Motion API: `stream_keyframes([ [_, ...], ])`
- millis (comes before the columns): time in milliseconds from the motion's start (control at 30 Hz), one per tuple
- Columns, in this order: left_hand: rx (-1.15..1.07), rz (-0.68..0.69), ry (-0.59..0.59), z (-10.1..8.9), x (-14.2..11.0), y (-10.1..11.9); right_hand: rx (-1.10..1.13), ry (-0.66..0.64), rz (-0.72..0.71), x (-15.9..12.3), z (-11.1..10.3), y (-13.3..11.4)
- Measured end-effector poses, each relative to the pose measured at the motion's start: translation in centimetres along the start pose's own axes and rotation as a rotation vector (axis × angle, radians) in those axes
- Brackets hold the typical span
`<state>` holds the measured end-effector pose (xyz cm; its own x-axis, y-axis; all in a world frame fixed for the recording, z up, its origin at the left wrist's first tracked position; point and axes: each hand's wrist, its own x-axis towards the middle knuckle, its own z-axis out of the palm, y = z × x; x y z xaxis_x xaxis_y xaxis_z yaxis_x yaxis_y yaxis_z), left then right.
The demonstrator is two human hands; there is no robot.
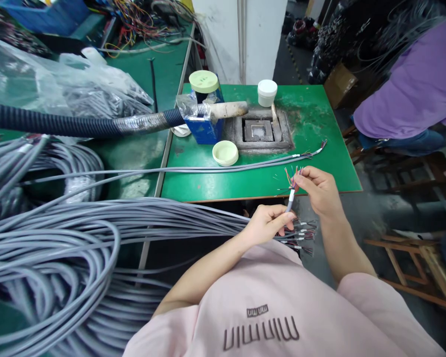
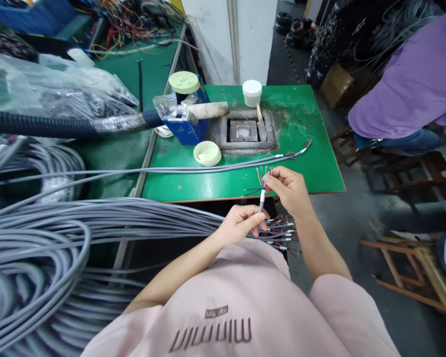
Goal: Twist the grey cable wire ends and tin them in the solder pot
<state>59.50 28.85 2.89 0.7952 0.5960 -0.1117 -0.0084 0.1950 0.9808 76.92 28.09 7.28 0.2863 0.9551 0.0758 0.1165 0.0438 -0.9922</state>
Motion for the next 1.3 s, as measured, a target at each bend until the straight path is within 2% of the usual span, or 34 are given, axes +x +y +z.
stream_keyframes([
  [133, -0.043, -0.016, 0.025, 0.0, 0.0, -0.3, -0.092, -0.077, 0.016, -0.4, -0.6, -0.3],
  [267, -0.009, -0.006, 0.057, -0.1, 0.1, -0.7, -0.366, -0.188, -0.006, -1.3, -0.6, -0.4],
  [367, 0.103, 0.026, 0.065, 0.0, 0.3, -0.9, -0.518, -0.103, -0.066, -1.9, 0.3, 0.0],
  [500, 0.233, 0.068, 0.058, 0.6, 0.3, -1.5, -0.411, 0.064, -0.052, -2.1, 0.8, 1.0],
  [567, 0.335, 0.100, -0.005, 0.8, 0.1, -2.1, -0.334, 0.100, 0.019, -2.6, -0.3, 1.8],
  [600, 0.406, 0.127, -0.054, 0.9, 0.1, -2.4, -0.327, 0.077, 0.072, -3.1, -1.1, 2.4],
  [667, 0.548, 0.197, -0.152, 0.6, 0.1, -2.7, -0.402, -0.070, 0.195, -4.3, -3.5, 3.9],
  [733, 0.664, 0.283, -0.172, -0.3, 0.7, -2.6, -0.589, -0.278, 0.307, -5.7, -6.1, 5.6],
  [800, 0.775, 0.351, -0.060, -1.9, 2.1, -1.8, -0.882, -0.258, 0.333, -7.1, -8.3, 7.1],
  [867, 0.958, 0.382, 0.130, -3.6, 4.2, -0.9, -1.029, -0.195, 0.341, -8.0, -9.2, 7.8],
  [933, 1.169, 0.355, 0.264, -4.9, 6.6, -0.1, -0.966, -0.201, 0.340, -8.5, -8.9, 7.6],
  [1033, 1.402, 0.238, 0.325, -5.5, 9.7, 0.4, -0.706, -0.304, 0.323, -8.1, -6.8, 6.3],
  [1167, 1.462, 0.147, 0.316, -4.8, 12.2, 0.5, -0.321, -0.377, 0.367, -6.6, -3.3, 5.7],
  [1300, 1.456, 0.118, 0.313, -4.5, 13.3, 1.1, 0.146, -0.324, 0.454, -4.4, -0.9, 6.8],
])
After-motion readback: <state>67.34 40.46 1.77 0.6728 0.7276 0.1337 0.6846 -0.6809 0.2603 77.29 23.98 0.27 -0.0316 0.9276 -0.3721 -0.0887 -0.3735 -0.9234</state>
